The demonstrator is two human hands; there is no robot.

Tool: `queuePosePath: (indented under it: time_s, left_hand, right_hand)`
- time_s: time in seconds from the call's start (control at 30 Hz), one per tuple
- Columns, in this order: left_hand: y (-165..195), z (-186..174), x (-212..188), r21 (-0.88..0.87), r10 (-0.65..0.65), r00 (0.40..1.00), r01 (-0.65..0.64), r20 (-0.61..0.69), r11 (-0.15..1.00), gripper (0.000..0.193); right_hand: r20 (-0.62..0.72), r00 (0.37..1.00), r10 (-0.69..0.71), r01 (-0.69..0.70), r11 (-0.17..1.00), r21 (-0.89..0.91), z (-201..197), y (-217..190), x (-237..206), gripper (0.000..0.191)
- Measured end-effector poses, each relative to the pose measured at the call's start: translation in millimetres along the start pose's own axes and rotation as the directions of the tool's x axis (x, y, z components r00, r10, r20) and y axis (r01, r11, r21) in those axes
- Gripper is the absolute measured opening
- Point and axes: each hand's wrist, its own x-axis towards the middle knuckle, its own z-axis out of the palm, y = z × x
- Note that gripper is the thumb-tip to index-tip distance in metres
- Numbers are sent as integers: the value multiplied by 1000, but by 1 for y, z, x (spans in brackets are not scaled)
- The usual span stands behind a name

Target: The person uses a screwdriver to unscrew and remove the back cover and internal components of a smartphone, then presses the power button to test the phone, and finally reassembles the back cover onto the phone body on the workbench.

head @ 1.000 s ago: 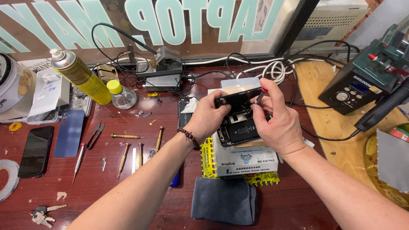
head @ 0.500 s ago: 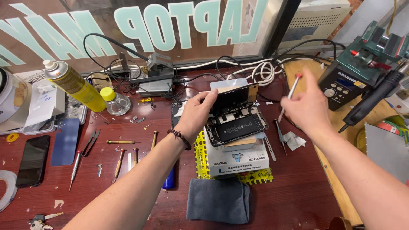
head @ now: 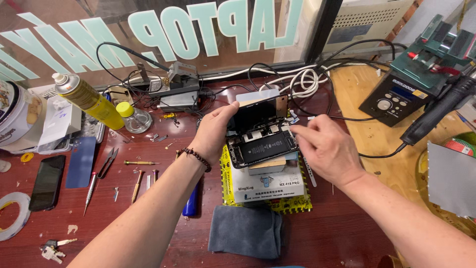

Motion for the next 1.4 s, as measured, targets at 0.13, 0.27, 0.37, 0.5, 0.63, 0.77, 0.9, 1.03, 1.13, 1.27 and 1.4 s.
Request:
queuePosePath:
  time_s: [0.13,0.27,0.37,0.5,0.63,0.77,0.9,1.03,1.13,1.27,1.4]
  left_hand:
    - [-4,-1,1,46,45,998,-43,-44,998,37]
    - [-8,-2,3,54,54,996,-50,-72,997,37]
    - [-11,-1,2,54,68,996,-65,-51,996,37]
    - [-12,-2,3,76,70,996,-66,-52,995,38]
    - [-12,-2,5,109,84,996,-79,-37,991,40]
    - [-12,-2,4,157,100,995,-96,-22,983,42]
    - [-9,-5,-1,292,142,990,-135,-3,947,44]
    - [-7,-8,-7,574,232,970,-231,73,786,47]
    - [-4,-12,-5,605,232,966,-255,118,754,50]
    - [0,-13,5,590,139,989,-145,56,794,53]
    - [2,-17,9,379,49,992,-89,113,921,60]
  right_hand:
    - [74,990,-124,126,992,-21,2,-25,23,26]
    - [125,986,-114,117,993,-12,4,-29,29,29]
    - [148,978,-148,154,988,-29,3,-25,28,31]
    - [168,965,-199,213,974,-70,8,-22,33,32]
    - [183,958,-222,238,969,-69,10,-23,36,33]
    - [207,954,-215,241,964,-109,9,-26,40,29]
    - [204,949,-240,264,959,-102,5,-25,39,29]
    - [145,959,-242,249,968,-28,-4,-17,35,26]
    - [112,988,-103,108,993,-41,-12,-13,29,21]
    - [69,997,-39,41,999,-21,-10,-17,26,14]
    - [185,983,1,6,999,-42,-5,-28,18,20]
